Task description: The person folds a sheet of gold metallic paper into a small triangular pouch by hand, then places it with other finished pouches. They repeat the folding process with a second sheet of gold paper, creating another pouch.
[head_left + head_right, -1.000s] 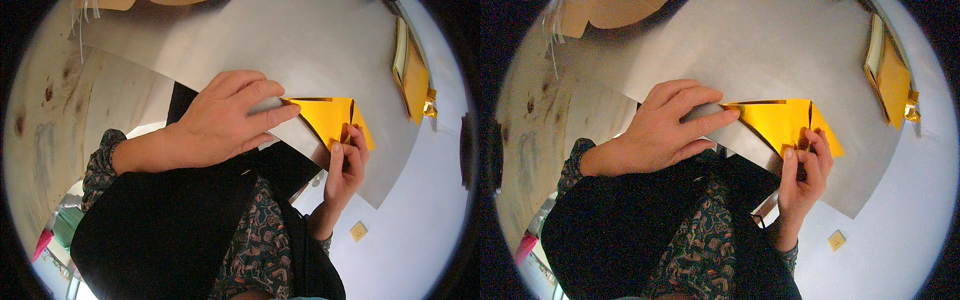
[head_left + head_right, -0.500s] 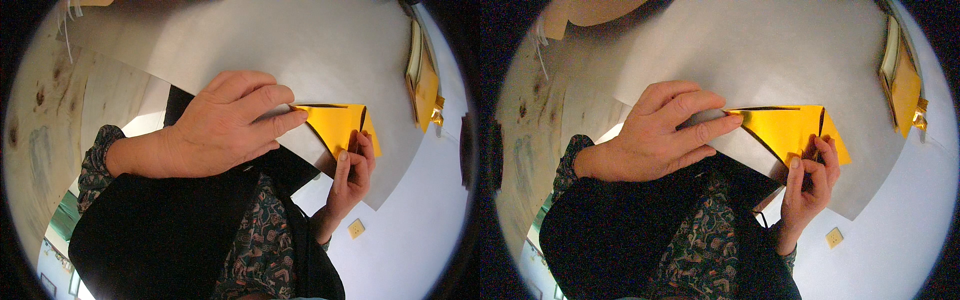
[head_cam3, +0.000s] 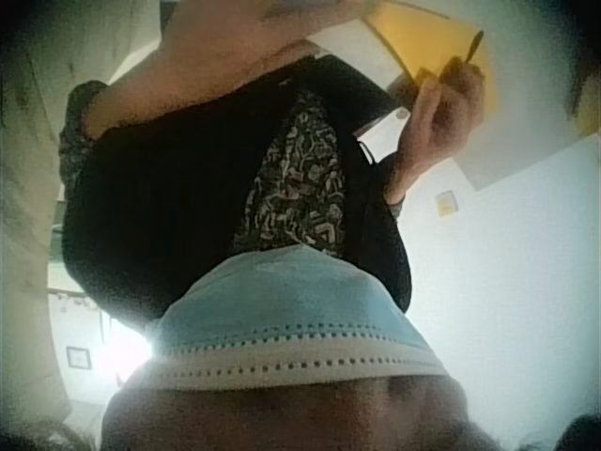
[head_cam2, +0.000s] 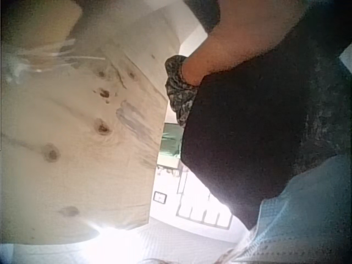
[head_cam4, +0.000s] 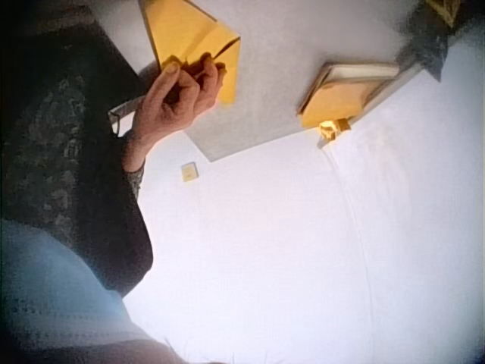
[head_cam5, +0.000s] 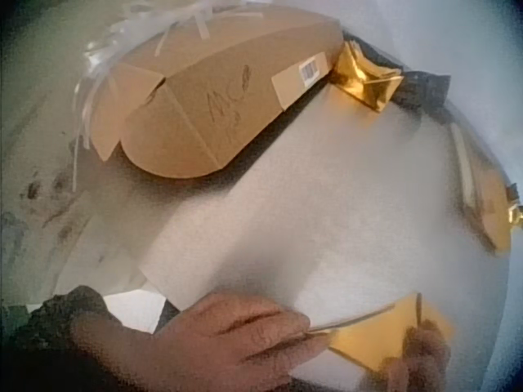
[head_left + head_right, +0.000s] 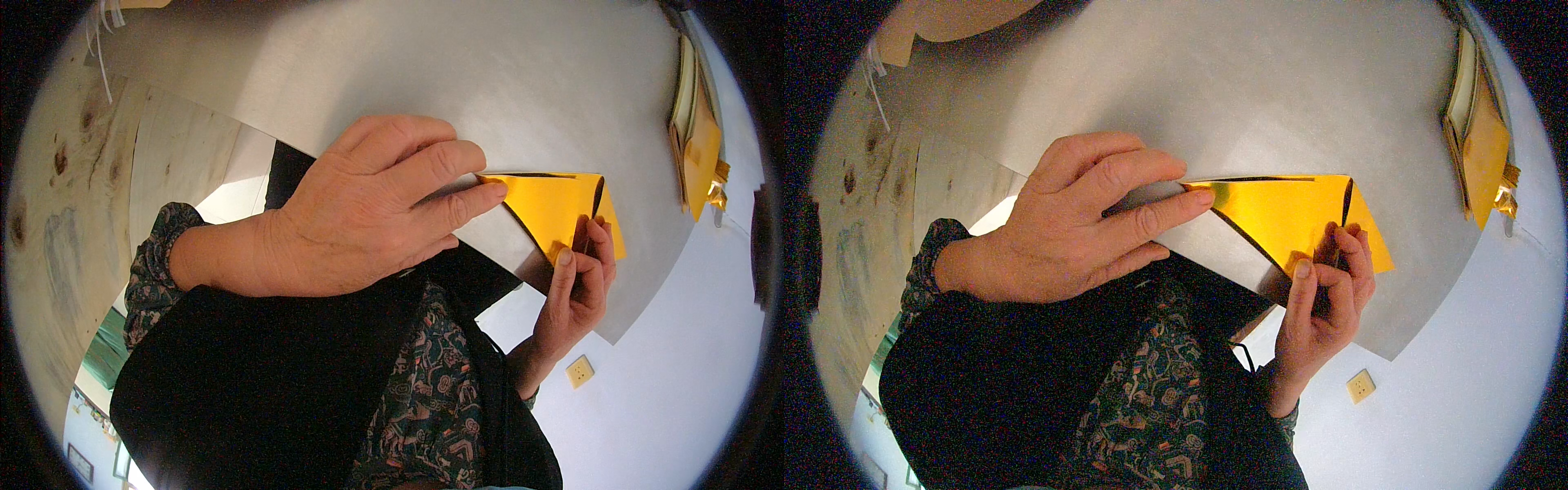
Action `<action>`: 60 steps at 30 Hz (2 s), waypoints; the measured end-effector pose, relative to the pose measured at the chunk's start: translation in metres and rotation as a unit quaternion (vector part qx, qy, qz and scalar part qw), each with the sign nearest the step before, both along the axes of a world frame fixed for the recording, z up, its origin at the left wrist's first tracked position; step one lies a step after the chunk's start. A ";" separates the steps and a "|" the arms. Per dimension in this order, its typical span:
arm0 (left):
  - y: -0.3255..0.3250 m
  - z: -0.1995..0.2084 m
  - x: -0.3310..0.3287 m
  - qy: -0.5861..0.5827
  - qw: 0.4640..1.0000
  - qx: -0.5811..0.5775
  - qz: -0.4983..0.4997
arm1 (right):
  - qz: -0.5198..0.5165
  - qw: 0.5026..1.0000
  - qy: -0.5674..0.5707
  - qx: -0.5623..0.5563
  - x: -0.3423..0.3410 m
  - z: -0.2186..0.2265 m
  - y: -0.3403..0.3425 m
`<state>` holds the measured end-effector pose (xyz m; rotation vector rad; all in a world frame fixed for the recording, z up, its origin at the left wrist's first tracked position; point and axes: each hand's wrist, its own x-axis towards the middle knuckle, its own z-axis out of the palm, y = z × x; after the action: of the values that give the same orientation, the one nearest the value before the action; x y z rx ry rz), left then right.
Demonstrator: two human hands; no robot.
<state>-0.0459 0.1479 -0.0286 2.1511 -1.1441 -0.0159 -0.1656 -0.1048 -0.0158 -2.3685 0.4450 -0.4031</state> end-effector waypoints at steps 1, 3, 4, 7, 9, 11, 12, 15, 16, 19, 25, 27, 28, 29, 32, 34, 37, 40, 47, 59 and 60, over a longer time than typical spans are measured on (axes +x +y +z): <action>0.000 0.000 0.000 -0.003 1.000 0.002 0.000 | -0.001 1.000 -0.001 0.001 0.000 0.000 0.000; 0.001 0.001 0.001 -0.002 1.000 0.006 -0.002 | -0.004 1.000 -0.003 0.008 0.001 0.000 0.002; 0.001 0.002 0.001 0.000 1.000 0.007 -0.004 | -0.008 1.000 -0.005 0.014 0.001 0.000 0.003; 0.002 0.004 0.003 0.004 1.000 0.025 -0.010 | -0.011 1.000 -0.002 0.007 0.002 0.001 0.005; 0.001 0.006 0.005 0.008 0.999 0.034 -0.014 | -0.030 0.999 -0.008 0.023 0.003 0.000 0.005; 0.000 0.009 0.006 0.005 0.999 0.042 -0.014 | -0.022 1.000 -0.005 0.013 0.004 0.002 0.003; -0.001 0.010 0.007 0.007 0.999 0.049 -0.015 | -0.021 1.000 0.000 0.008 0.005 0.003 0.003; -0.001 0.011 0.007 0.000 0.998 0.066 -0.017 | -0.016 1.000 0.003 -0.007 0.006 0.005 0.002; -0.001 0.013 0.006 0.001 0.997 0.071 -0.018 | -0.017 1.000 0.005 -0.001 0.006 0.006 0.003; 0.003 0.014 0.005 0.008 0.997 0.080 -0.021 | -0.012 1.000 0.002 -0.023 0.007 0.007 0.006; 0.003 0.013 0.005 0.001 0.998 0.060 -0.021 | -0.012 0.999 0.003 -0.041 0.008 0.006 0.007; 0.002 0.013 0.005 -0.002 0.999 0.050 -0.019 | -0.013 0.999 0.004 -0.046 0.008 0.006 0.006; 0.002 0.013 0.005 -0.004 0.999 0.050 -0.018 | -0.011 0.999 0.003 -0.049 0.008 0.006 0.006; 0.002 0.013 0.005 -0.006 0.999 0.050 -0.017 | -0.013 0.999 0.006 -0.048 0.008 0.006 0.006; 0.004 0.015 0.004 0.000 0.997 0.068 -0.019 | -0.011 0.999 0.000 -0.048 0.008 0.004 0.007; 0.003 0.014 0.005 0.003 0.997 0.075 -0.019 | -0.014 0.998 0.002 -0.057 0.009 0.003 0.007; 0.003 0.012 0.005 -0.001 0.998 0.067 -0.019 | -0.015 0.999 -0.006 -0.050 0.009 0.001 0.005; 0.003 0.010 0.005 -0.003 0.999 0.049 -0.018 | -0.019 0.999 -0.005 -0.048 0.009 0.001 0.004; 0.002 0.003 0.004 -0.011 1.000 0.021 -0.006 | -0.025 0.999 -0.004 -0.047 0.008 -0.001 0.008; 0.002 0.002 0.002 -0.019 1.000 0.019 -0.002 | -0.029 0.999 -0.012 -0.030 0.008 0.000 0.010; 0.003 0.002 0.002 -0.019 1.000 0.024 -0.005 | -0.028 0.999 -0.014 -0.030 0.008 -0.001 0.011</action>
<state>-0.0436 0.1509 -0.0262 2.1969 -1.1873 -0.0080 -0.1574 -0.0942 -0.0165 -2.4093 0.4935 -0.4819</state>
